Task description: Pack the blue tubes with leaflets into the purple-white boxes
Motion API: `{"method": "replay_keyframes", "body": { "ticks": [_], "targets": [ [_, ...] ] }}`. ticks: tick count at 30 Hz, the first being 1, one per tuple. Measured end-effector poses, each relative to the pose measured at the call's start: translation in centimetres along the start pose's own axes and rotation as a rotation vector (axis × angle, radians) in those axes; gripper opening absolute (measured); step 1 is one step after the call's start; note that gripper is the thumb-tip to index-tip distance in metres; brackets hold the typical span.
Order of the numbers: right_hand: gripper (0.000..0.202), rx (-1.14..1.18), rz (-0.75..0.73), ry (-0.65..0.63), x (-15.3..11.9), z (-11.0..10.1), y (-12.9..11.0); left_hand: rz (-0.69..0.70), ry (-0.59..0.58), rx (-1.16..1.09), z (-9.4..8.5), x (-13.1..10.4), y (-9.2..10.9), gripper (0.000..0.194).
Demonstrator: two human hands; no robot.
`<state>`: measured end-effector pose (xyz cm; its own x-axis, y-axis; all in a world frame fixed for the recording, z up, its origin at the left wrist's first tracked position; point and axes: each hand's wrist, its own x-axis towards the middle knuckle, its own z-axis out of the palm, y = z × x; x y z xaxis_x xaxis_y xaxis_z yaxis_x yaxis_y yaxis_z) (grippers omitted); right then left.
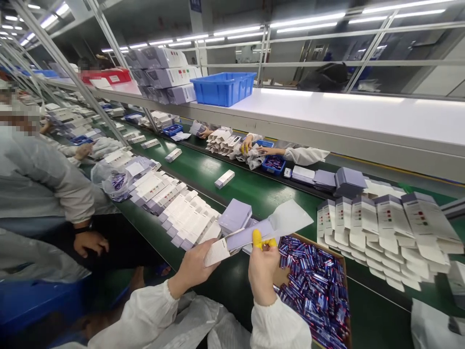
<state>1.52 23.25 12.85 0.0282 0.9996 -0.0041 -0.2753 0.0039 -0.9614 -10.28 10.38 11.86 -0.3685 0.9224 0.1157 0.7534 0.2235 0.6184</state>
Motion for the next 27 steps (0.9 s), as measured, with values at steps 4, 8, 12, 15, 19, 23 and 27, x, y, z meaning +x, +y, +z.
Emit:
{"method": "replay_keyframes", "body": {
  "ticks": [4,8,12,15,19,23,27],
  "targets": [
    [0.036,-0.100,-0.075,0.097,-0.5,-0.3,-0.5,-0.042,-0.136,-0.036,-0.9,0.2,0.9,0.053],
    [0.039,-0.011,-0.003,0.098,0.6,-1.0,0.7,-0.036,-0.187,-0.080,-1.3,0.1,0.7,0.054],
    [0.038,-0.058,0.046,0.138,0.8,-1.7,1.9,-0.071,-0.171,-0.029,-0.4,-0.3,0.6,0.056],
    [0.036,-0.135,0.027,0.070,0.0,-1.7,1.8,-0.119,-0.129,0.026,0.2,-0.3,1.0,0.056],
    [0.037,-0.065,0.106,-0.065,-0.8,-1.3,1.8,-0.053,-0.160,0.019,0.2,-0.1,1.7,0.052],
    [0.032,-0.088,0.225,-0.074,-1.7,-1.4,2.7,-0.088,-0.169,0.063,0.8,-0.2,1.9,0.050],
    [0.033,0.001,0.299,-0.145,-1.9,-2.2,3.4,-0.105,-0.178,0.088,1.5,-0.5,2.2,0.049]
  ]
}}
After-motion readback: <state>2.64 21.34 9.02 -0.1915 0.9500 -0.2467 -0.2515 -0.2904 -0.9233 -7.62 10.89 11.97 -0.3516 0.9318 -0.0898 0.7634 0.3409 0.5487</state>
